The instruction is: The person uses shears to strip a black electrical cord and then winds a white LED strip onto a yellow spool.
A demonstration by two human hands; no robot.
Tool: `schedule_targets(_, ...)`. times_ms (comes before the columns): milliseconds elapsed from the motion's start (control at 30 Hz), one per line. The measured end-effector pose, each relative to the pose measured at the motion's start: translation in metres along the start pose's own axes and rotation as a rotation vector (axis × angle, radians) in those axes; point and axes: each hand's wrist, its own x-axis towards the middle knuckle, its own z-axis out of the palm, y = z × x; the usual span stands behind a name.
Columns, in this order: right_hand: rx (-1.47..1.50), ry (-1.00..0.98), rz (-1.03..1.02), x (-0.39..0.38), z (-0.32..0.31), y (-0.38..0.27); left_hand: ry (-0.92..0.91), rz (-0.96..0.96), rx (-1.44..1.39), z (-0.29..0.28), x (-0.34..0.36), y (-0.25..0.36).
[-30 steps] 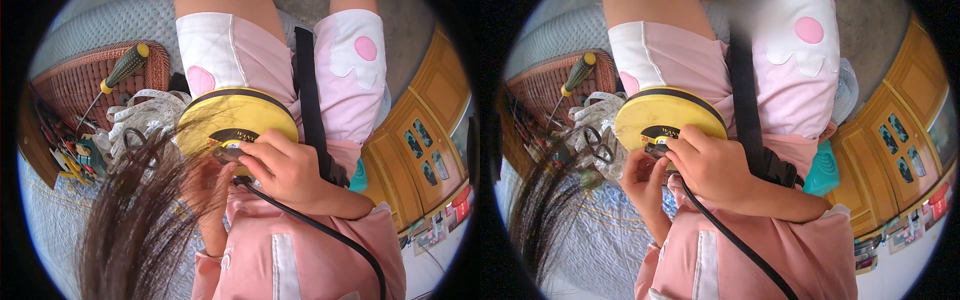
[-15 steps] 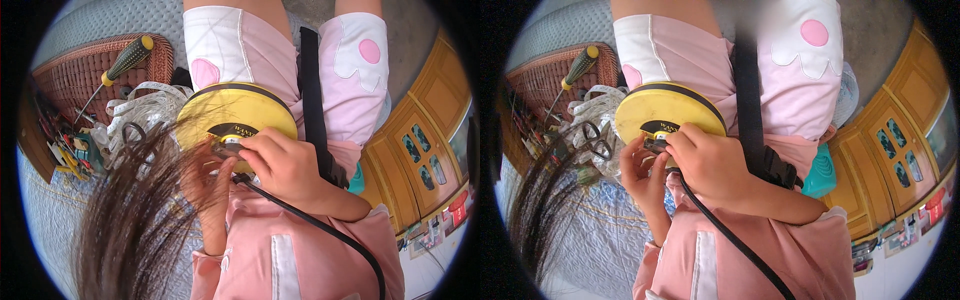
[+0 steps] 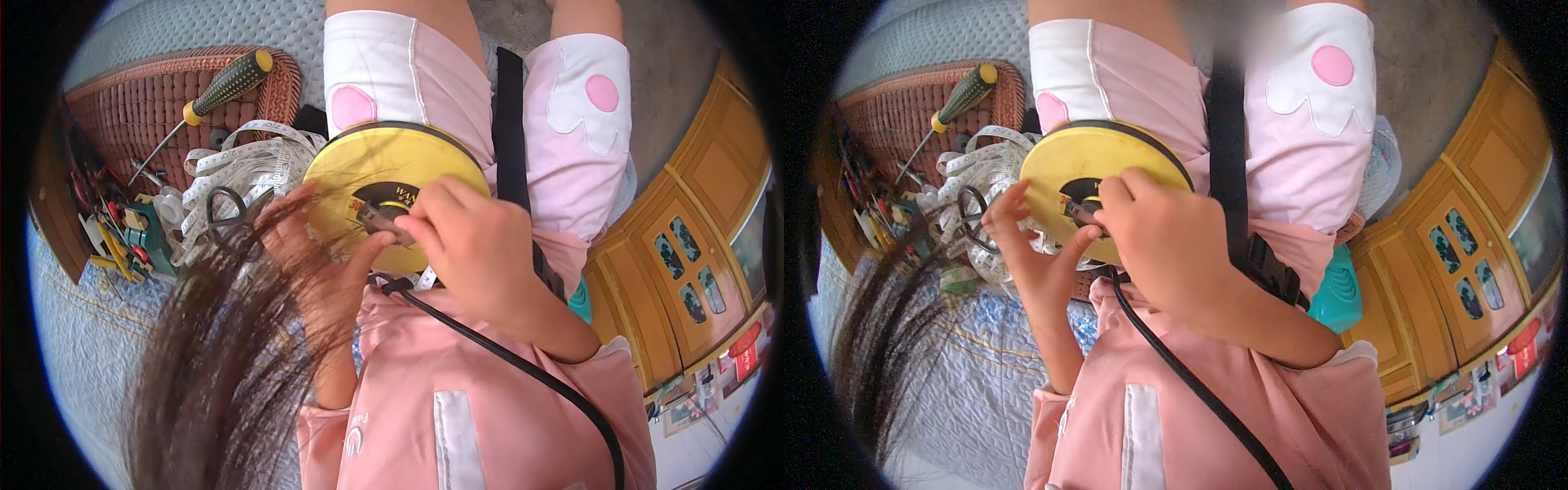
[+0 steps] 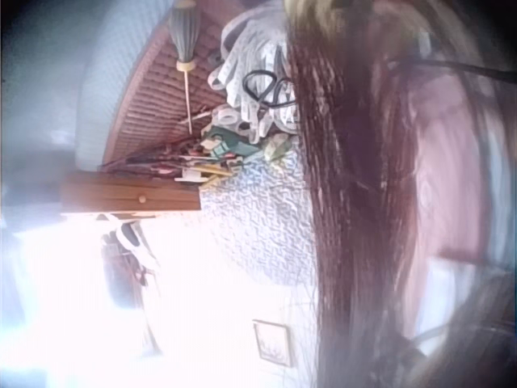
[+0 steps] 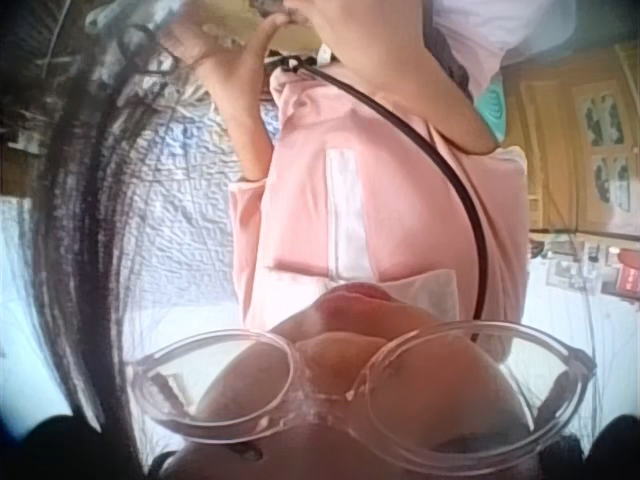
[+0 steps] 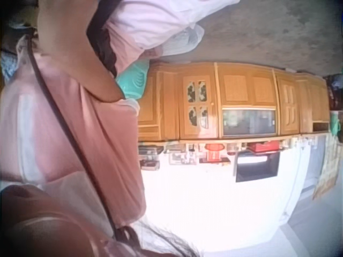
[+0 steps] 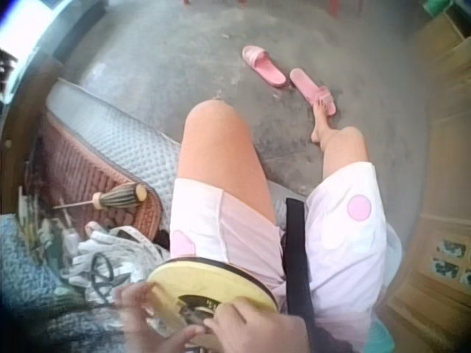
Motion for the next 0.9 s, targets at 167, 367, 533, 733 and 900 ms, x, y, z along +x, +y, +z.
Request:
schedule_targets(167, 0.01, 0.044, -0.013, 0.003, 0.001, 0.003, 0.004, 0.048, 0.04, 0.002, 0.003, -0.003)
schedule_targets(367, 0.154, -0.133, 0.055, 0.018, -0.009, 0.012, -0.148, 0.161, 0.073, -0.007, 0.023, -0.001)
schedule_targets(533, 0.55, 0.299, -0.12, -0.001, -0.021, 0.047, -0.276, 0.087, -0.223, -0.008, 0.029, -0.006)
schedule_targets(733, 0.333, 0.29, -0.376, -0.029, -0.016, 0.046, -0.227, 0.154, -0.346, -0.012, 0.017, -0.016)
schedule_targets(900, 0.14, 0.207, -0.495, -0.04, -0.002, 0.034, -0.107, 0.203, -0.702, -0.001, -0.002, -0.021)
